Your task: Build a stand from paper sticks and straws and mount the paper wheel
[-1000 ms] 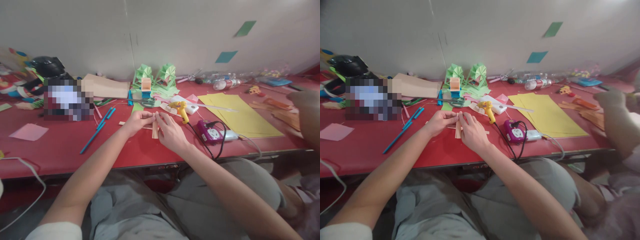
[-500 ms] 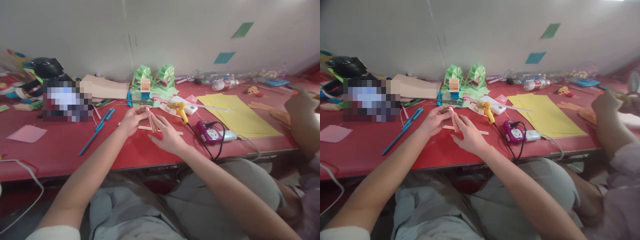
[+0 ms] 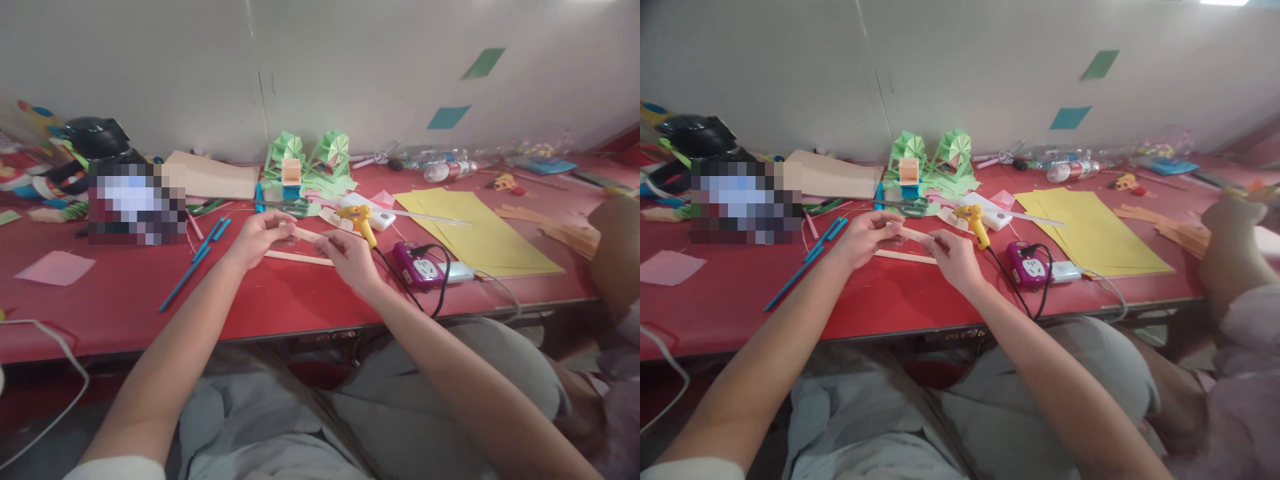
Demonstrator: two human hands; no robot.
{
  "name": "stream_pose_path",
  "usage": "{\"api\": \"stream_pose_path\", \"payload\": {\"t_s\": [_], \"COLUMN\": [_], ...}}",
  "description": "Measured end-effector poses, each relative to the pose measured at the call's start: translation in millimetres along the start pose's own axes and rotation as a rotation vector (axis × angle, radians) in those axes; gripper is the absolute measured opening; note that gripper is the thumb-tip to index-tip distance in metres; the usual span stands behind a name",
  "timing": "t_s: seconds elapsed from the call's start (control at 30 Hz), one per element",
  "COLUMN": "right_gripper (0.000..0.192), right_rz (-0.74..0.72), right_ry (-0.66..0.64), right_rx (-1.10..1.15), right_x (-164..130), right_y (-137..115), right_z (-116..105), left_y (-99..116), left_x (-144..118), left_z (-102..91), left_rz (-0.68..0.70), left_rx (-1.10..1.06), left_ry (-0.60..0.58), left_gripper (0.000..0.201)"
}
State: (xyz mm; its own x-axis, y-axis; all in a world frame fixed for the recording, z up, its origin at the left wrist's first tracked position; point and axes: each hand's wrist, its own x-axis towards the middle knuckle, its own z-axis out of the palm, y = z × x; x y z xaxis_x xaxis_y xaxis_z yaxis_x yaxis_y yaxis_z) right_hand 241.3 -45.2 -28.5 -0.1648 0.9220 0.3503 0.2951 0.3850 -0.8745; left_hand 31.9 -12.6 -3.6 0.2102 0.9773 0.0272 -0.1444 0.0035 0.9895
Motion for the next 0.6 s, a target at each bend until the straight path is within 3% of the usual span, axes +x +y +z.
{"api": "stream_pose_path", "payload": {"t_s": [0.27,0.5,0.6], "right_gripper": [0.027,0.021,0.017], "right_rz": [-0.044,-0.086,-0.154], "right_ry": [-0.022,-0.133,-0.214], "right_rx": [-0.036,-0.126,-0.159], "right_x": [2,0,-4], "right_y": [0,-13,-28], "right_z": [-2,-17,-24], "left_y": [1,20,22], "left_x": [-1,-18,-40], "left_z": [-0.3,-18.6,-18.2], "left_rz": [0.141,0.097,0.195], "left_rx": [0.181,0.468,0.526], "left_ry": [0.027,-0.157,-0.064], "left_gripper": [0.042,0.029,0.018]}}
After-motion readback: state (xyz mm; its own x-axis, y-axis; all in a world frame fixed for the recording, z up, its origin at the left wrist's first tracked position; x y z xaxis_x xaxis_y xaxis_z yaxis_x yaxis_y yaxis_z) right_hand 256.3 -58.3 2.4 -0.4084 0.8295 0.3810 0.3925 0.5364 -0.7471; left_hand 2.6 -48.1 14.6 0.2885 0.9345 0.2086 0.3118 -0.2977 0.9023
